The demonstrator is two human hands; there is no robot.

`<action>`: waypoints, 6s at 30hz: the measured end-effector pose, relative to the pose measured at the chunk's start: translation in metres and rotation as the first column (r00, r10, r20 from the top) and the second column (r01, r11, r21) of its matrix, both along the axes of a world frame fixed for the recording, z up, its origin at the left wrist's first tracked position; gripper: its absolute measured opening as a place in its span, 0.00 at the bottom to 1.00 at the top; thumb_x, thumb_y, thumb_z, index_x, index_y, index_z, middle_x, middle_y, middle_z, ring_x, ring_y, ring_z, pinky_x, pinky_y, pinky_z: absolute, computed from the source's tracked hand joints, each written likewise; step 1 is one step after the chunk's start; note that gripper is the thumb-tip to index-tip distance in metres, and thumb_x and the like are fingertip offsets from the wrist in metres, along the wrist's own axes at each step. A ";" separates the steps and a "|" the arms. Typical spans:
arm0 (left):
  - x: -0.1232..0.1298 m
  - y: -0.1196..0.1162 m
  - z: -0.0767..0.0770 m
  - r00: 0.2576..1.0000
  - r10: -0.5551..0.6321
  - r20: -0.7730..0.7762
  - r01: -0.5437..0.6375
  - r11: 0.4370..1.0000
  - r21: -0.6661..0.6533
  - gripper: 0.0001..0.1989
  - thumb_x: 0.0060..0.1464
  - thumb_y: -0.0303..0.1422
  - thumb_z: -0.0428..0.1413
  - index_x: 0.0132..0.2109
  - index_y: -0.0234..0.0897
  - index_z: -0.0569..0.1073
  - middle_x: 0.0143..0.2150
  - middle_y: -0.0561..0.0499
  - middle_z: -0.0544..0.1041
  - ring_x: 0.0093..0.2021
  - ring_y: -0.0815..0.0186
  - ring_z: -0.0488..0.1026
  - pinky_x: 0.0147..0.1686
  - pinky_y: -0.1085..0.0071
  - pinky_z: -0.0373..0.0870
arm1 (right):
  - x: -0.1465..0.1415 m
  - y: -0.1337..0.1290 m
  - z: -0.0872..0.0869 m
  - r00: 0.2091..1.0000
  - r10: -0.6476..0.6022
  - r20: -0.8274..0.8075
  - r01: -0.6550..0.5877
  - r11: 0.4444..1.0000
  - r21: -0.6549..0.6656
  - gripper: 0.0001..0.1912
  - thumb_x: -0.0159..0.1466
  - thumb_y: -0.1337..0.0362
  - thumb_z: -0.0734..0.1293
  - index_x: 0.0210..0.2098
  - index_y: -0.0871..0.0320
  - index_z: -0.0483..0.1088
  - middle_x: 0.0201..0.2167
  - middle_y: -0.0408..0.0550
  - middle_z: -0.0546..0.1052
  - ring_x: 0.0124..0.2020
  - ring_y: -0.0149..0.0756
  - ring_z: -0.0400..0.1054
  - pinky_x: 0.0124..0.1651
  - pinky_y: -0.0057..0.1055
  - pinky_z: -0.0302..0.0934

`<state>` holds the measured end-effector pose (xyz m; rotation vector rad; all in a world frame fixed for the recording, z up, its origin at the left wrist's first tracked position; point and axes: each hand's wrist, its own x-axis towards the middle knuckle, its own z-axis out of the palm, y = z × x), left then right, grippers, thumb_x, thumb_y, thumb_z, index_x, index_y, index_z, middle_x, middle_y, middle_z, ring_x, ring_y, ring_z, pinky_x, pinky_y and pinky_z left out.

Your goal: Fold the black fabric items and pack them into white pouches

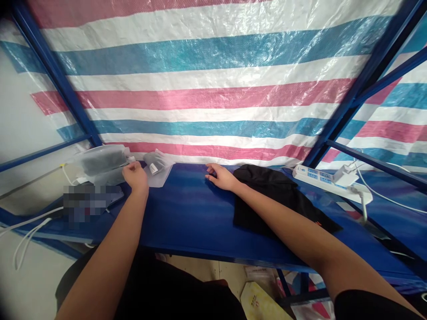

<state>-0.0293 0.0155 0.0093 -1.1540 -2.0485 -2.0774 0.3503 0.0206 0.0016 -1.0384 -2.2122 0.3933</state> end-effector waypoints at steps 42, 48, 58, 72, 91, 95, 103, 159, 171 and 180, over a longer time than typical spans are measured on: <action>0.037 -0.034 0.027 0.839 -0.353 -0.414 -0.050 0.708 -0.704 0.20 0.71 0.46 0.52 0.42 0.39 0.84 0.47 0.34 0.85 0.51 0.39 0.83 0.50 0.50 0.78 | -0.003 -0.006 0.001 0.989 0.038 0.142 -0.051 0.995 0.090 0.18 0.74 0.58 0.69 0.60 0.56 0.75 0.56 0.59 0.81 0.59 0.53 0.75 0.66 0.54 0.70; 0.042 -0.032 0.021 0.682 -0.482 -0.550 0.065 0.789 -0.611 0.12 0.70 0.38 0.54 0.47 0.41 0.81 0.52 0.42 0.82 0.54 0.49 0.80 0.58 0.56 0.76 | -0.013 -0.017 0.007 0.959 0.149 0.240 -0.186 0.973 0.138 0.20 0.77 0.58 0.65 0.67 0.51 0.72 0.62 0.57 0.78 0.65 0.53 0.71 0.71 0.55 0.64; 0.056 -0.028 -0.010 0.601 -0.574 -0.556 -0.014 0.688 -0.726 0.24 0.71 0.40 0.51 0.67 0.35 0.76 0.79 0.32 0.61 0.78 0.36 0.55 0.72 0.39 0.59 | -0.016 -0.018 0.001 0.944 0.184 0.273 -0.232 0.960 0.157 0.21 0.78 0.55 0.64 0.66 0.53 0.72 0.61 0.58 0.79 0.63 0.53 0.73 0.69 0.53 0.66; 0.074 -0.037 0.001 0.573 -0.630 -0.524 0.034 0.657 -0.753 0.24 0.71 0.45 0.52 0.66 0.39 0.75 0.70 0.35 0.72 0.69 0.40 0.67 0.68 0.44 0.64 | 0.063 -0.003 0.094 0.637 -0.220 0.738 0.602 0.740 -0.299 0.34 0.57 0.34 0.80 0.43 0.59 0.81 0.35 0.63 0.83 0.41 0.67 0.83 0.45 0.57 0.76; 0.091 -0.049 0.006 0.359 -0.770 -0.527 0.437 0.638 -0.634 0.26 0.73 0.50 0.55 0.68 0.43 0.75 0.72 0.43 0.73 0.75 0.49 0.64 0.76 0.51 0.58 | 0.011 -0.035 0.109 0.974 0.179 -0.138 -0.226 0.747 -0.625 0.28 0.70 0.46 0.75 0.62 0.56 0.76 0.55 0.58 0.84 0.53 0.49 0.82 0.52 0.42 0.80; 0.111 -0.065 0.022 0.275 -0.743 -0.609 0.538 0.645 -0.544 0.20 0.73 0.44 0.56 0.63 0.41 0.79 0.67 0.42 0.76 0.70 0.50 0.68 0.73 0.53 0.62 | 0.045 -0.003 0.101 0.884 -0.195 0.425 0.370 0.848 -0.380 0.27 0.68 0.45 0.77 0.55 0.60 0.79 0.43 0.60 0.85 0.41 0.53 0.83 0.45 0.44 0.79; 0.248 -0.183 0.032 -0.168 -0.829 -0.533 0.611 0.337 -0.716 0.43 0.62 0.70 0.54 0.69 0.45 0.74 0.54 0.40 0.77 0.51 0.48 0.78 0.44 0.56 0.77 | 0.085 0.011 0.091 0.840 -0.136 0.524 0.462 0.686 -0.562 0.45 0.65 0.42 0.78 0.68 0.67 0.68 0.33 0.58 0.84 0.35 0.49 0.82 0.40 0.39 0.76; 0.128 -0.237 0.141 -0.209 -0.963 -0.169 0.345 0.088 -0.934 0.14 0.64 0.26 0.59 0.51 0.45 0.85 0.44 0.49 0.87 0.42 0.56 0.86 0.42 0.63 0.80 | 0.018 0.021 -0.010 0.991 -0.131 -0.014 0.129 0.988 -0.080 0.36 0.78 0.37 0.56 0.72 0.52 0.71 0.73 0.56 0.73 0.74 0.54 0.67 0.79 0.56 0.56; 0.184 -0.085 0.100 0.158 -0.880 -0.449 0.123 0.468 -0.875 0.27 0.60 0.35 0.70 0.64 0.33 0.78 0.63 0.34 0.79 0.59 0.42 0.79 0.54 0.54 0.77 | 0.021 0.026 -0.013 0.985 -0.139 -0.102 0.128 0.986 -0.108 0.30 0.78 0.41 0.59 0.65 0.54 0.73 0.64 0.56 0.80 0.67 0.52 0.75 0.74 0.55 0.63; 0.201 -0.131 0.007 0.088 -0.830 -0.551 0.387 0.538 -0.749 0.33 0.79 0.47 0.40 0.77 0.33 0.65 0.81 0.39 0.61 0.83 0.50 0.52 0.82 0.43 0.43 | 0.020 0.020 -0.010 0.973 -0.182 -0.144 0.162 0.976 -0.142 0.30 0.79 0.42 0.59 0.66 0.57 0.72 0.60 0.59 0.83 0.61 0.50 0.79 0.69 0.52 0.68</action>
